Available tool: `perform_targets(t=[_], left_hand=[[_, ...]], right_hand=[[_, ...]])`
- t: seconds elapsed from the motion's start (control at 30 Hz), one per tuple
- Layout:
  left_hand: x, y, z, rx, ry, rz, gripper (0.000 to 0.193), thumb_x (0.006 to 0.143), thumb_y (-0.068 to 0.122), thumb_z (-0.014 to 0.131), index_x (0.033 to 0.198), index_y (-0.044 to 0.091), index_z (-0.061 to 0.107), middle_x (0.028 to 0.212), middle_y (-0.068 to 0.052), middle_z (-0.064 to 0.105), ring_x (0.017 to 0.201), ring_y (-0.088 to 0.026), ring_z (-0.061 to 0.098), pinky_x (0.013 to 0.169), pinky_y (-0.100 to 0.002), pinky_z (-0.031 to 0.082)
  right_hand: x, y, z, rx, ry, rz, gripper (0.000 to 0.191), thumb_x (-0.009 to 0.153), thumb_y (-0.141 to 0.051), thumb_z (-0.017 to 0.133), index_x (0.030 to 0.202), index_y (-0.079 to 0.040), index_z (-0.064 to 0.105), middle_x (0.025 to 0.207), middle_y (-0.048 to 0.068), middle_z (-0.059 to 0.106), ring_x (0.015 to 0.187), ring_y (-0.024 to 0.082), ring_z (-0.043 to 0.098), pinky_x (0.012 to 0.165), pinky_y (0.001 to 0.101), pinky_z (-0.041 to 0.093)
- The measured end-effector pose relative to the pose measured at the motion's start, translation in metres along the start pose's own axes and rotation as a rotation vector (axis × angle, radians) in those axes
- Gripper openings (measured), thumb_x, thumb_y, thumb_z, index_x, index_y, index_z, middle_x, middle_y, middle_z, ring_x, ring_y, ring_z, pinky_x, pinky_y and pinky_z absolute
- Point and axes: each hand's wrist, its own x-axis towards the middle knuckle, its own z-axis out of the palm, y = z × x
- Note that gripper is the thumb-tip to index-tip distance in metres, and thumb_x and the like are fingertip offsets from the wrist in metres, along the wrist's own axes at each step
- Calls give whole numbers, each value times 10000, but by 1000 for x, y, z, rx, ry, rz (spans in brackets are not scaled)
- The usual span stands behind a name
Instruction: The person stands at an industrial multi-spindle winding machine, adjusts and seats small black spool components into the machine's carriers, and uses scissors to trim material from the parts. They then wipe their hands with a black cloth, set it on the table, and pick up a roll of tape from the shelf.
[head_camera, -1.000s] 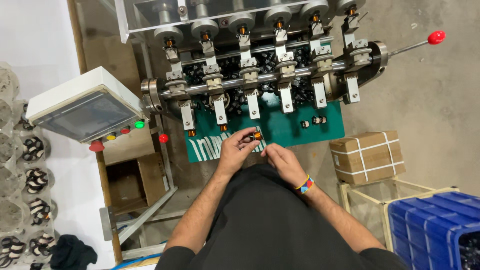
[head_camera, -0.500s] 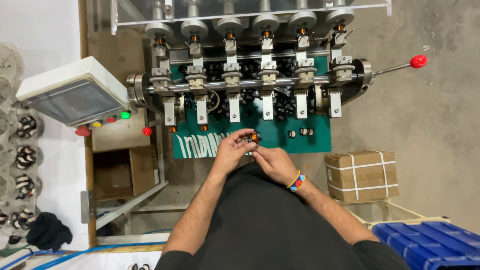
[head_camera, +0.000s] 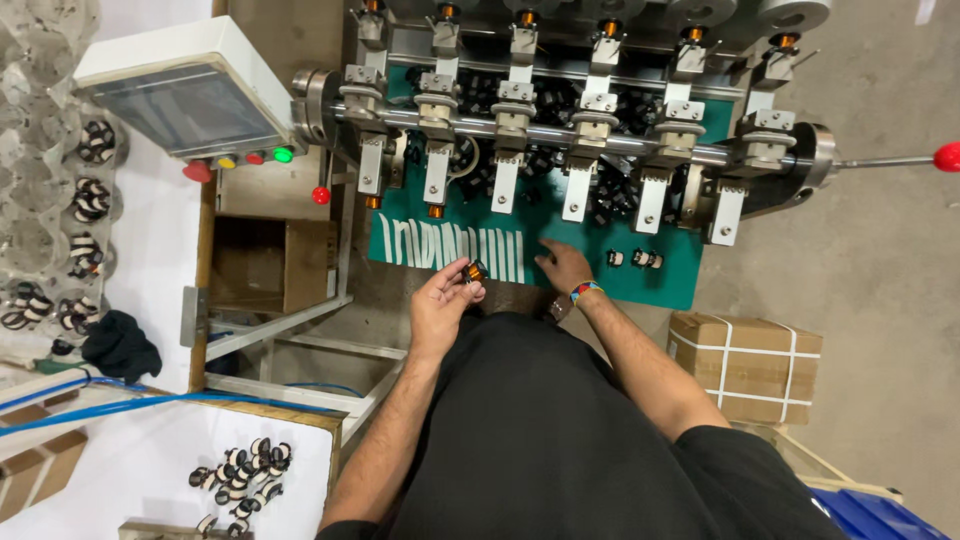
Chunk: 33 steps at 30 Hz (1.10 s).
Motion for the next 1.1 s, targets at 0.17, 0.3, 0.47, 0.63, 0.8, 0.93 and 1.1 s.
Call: perform_targets(t=[0.17,0.3,0.47,0.63,0.8,0.93,1.1], left_hand=[[-9,10,-10,74,-22,-38,496,948,-7,682,1418,-91,548,1117,-139,725,944,-152,727,847,-289,614],[-3,23,-11,146,-67,-25,480,944,-5,687,1407,-63,572,1041,-126,750,915,-121,730,828,-273,605],[7,52,-12,453,-94,91,430,911,27,764,1332,19,675,1036,-130,776,902,-128,738,808,-289,637],[20,82,3,696,-290,360,517,842,60,777,1336,69,625,1189,-130,719,979,-212,741,839,-336,609],[32,100,21,705,-594,506,485,863,57,743,1337,61,640,1257,-126,689,1117,-275,706,912,-360,595],[38,101,25,737,-667,536,372,880,77,766,1245,72,693,1247,-121,691,1119,-295,708,915,-362,596],[52,90,15,656,-601,469,373,874,93,791,1237,69,709,1194,-110,724,1083,-242,723,927,-345,602]], right_hand=[[24,-28,11,95,180,8,275,853,-241,745,1094,-108,748,962,144,717,888,339,698,780,445,557],[13,-44,22,-10,341,-46,121,920,-193,710,896,-74,714,922,137,702,917,359,674,815,456,549],[-39,-60,26,226,111,-230,111,906,-140,690,983,-64,664,1081,136,661,1060,327,650,919,413,524],[-65,-75,6,398,56,-286,257,877,-89,652,1107,-28,553,1393,190,521,1277,349,565,1027,395,482],[-65,-72,0,261,254,-203,267,939,-111,650,1176,-25,562,1418,201,532,1301,350,560,1058,398,479],[-89,-60,18,340,383,-28,539,943,-178,667,1390,36,457,1368,217,528,1213,324,577,897,355,523],[-123,-58,36,866,102,225,197,1048,-183,632,1090,3,678,956,88,668,838,167,600,768,296,513]])
